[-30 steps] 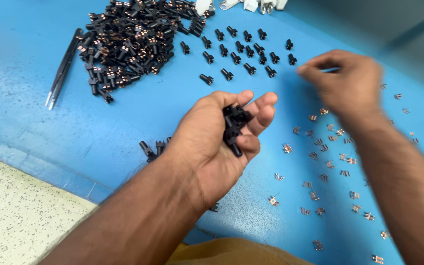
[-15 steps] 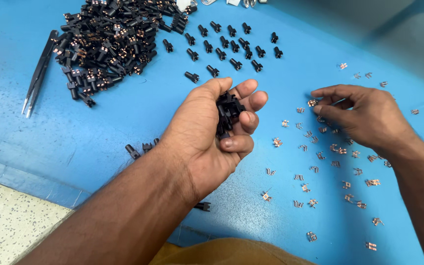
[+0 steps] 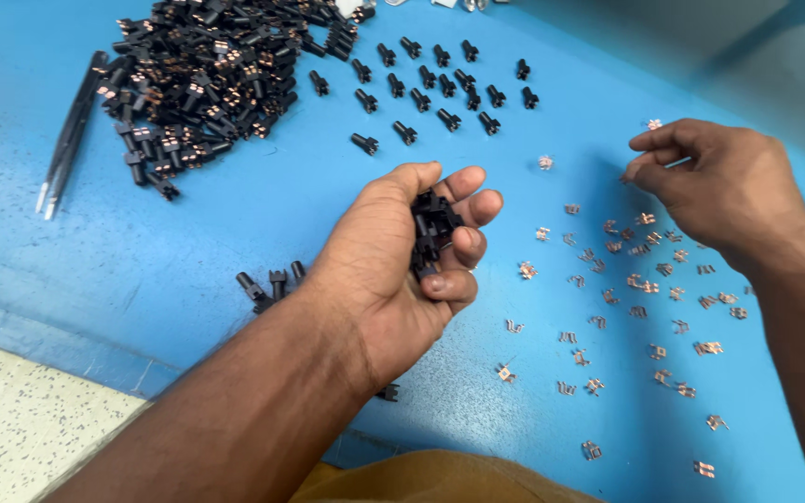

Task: The person repeatedly picks small black plastic connector housings and copper metal terminals from a blue work surface, inserts each terminal into a housing, and places the assembled unit back on the table. The process is repeated continuously with both hands.

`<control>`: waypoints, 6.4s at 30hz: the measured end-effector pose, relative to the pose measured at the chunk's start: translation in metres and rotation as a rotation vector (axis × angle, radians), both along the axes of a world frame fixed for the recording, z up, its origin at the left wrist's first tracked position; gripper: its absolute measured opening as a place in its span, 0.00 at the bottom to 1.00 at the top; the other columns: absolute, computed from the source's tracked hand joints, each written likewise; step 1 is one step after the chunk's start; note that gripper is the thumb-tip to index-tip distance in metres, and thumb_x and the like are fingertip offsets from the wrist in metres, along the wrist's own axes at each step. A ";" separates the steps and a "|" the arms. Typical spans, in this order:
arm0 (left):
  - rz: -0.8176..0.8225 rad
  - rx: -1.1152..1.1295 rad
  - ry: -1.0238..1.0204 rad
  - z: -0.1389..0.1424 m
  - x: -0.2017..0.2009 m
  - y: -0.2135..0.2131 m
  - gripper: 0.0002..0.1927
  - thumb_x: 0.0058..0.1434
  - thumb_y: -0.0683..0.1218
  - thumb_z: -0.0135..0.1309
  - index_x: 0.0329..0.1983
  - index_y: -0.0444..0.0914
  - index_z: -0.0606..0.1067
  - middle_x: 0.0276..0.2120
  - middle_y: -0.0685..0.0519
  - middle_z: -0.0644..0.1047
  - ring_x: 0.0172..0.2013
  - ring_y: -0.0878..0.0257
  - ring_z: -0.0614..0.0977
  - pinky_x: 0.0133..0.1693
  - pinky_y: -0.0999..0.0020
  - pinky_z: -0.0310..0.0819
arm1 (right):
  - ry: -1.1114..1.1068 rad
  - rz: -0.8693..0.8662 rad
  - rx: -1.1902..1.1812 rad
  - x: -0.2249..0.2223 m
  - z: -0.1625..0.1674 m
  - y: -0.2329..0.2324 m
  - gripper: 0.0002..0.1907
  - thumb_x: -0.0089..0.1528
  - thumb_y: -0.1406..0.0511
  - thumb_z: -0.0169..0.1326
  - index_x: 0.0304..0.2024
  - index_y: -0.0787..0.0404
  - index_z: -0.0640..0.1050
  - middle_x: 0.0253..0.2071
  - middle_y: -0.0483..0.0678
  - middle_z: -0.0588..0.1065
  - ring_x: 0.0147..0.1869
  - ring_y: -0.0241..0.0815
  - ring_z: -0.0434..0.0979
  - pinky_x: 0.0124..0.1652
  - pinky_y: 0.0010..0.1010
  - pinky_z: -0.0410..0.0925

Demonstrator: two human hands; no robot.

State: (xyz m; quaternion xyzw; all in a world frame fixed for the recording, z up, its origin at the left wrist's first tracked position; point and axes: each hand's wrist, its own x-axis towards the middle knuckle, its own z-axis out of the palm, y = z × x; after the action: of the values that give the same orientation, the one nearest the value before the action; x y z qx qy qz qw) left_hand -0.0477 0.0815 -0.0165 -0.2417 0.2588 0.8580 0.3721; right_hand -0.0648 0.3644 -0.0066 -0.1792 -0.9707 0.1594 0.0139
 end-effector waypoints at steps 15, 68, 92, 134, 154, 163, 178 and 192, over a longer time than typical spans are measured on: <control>0.013 -0.097 0.107 0.006 -0.001 -0.003 0.18 0.68 0.51 0.43 0.53 0.37 0.76 0.26 0.57 0.71 0.23 0.70 0.68 0.20 0.75 0.55 | -0.067 0.121 -0.200 -0.014 -0.010 -0.063 0.21 0.58 0.56 0.65 0.53 0.52 0.83 0.41 0.49 0.81 0.42 0.38 0.80 0.41 0.33 0.74; -0.302 -0.441 0.570 -0.007 0.006 -0.005 0.13 0.56 0.50 0.63 0.41 0.39 0.83 0.27 0.58 0.77 0.28 0.71 0.68 0.28 0.76 0.62 | -0.091 0.733 -0.506 0.023 0.055 -0.080 0.33 0.61 0.67 0.63 0.69 0.60 0.70 0.40 0.44 0.84 0.46 0.32 0.87 0.45 0.24 0.79; 0.154 0.304 0.292 0.000 -0.001 0.008 0.14 0.67 0.42 0.58 0.53 0.33 0.74 0.46 0.46 0.83 0.45 0.62 0.87 0.21 0.81 0.64 | 0.280 0.062 -0.232 -0.048 -0.038 -0.055 0.07 0.59 0.66 0.67 0.40 0.56 0.86 0.35 0.44 0.82 0.34 0.31 0.78 0.34 0.27 0.74; 0.239 0.143 0.172 -0.004 -0.010 0.017 0.20 0.56 0.46 0.69 0.48 0.33 0.78 0.46 0.46 0.80 0.51 0.60 0.83 0.55 0.66 0.76 | 0.396 0.519 -0.806 0.033 0.047 -0.118 0.09 0.60 0.73 0.61 0.43 0.64 0.78 0.42 0.48 0.80 0.46 0.33 0.83 0.50 0.24 0.80; 0.249 -0.100 0.117 0.001 -0.004 0.023 0.18 0.57 0.48 0.65 0.48 0.36 0.77 0.45 0.50 0.79 0.47 0.62 0.82 0.56 0.65 0.75 | 0.395 0.687 -0.182 0.031 0.050 -0.125 0.11 0.59 0.69 0.66 0.44 0.62 0.82 0.36 0.46 0.82 0.36 0.31 0.82 0.35 0.22 0.75; 0.165 -0.280 0.066 -0.001 -0.004 0.011 0.19 0.61 0.54 0.61 0.46 0.38 0.69 0.38 0.48 0.79 0.42 0.58 0.85 0.46 0.67 0.81 | 0.107 0.139 -0.330 0.006 0.005 -0.091 0.11 0.61 0.62 0.67 0.45 0.56 0.84 0.31 0.46 0.79 0.29 0.29 0.72 0.25 0.25 0.64; 0.184 -0.097 0.028 0.019 -0.012 0.004 0.14 0.67 0.43 0.43 0.52 0.30 0.68 0.41 0.43 0.77 0.37 0.60 0.82 0.34 0.70 0.79 | 0.448 0.206 -0.080 -0.046 -0.040 -0.023 0.09 0.63 0.63 0.70 0.39 0.62 0.84 0.35 0.46 0.81 0.36 0.33 0.78 0.35 0.29 0.72; 0.068 -0.132 0.169 0.010 -0.003 0.015 0.12 0.65 0.52 0.60 0.43 0.39 0.79 0.37 0.53 0.81 0.38 0.67 0.82 0.32 0.76 0.73 | 0.130 -0.184 0.051 -0.078 -0.049 0.092 0.06 0.61 0.61 0.69 0.39 0.52 0.86 0.34 0.45 0.80 0.31 0.36 0.75 0.30 0.34 0.72</control>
State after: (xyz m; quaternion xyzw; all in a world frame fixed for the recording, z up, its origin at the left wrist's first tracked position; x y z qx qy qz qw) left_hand -0.0505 0.0966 -0.0070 -0.2010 0.3368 0.8686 0.3029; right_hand -0.1430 0.4560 -0.0552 -0.2562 -0.9510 0.1440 0.0957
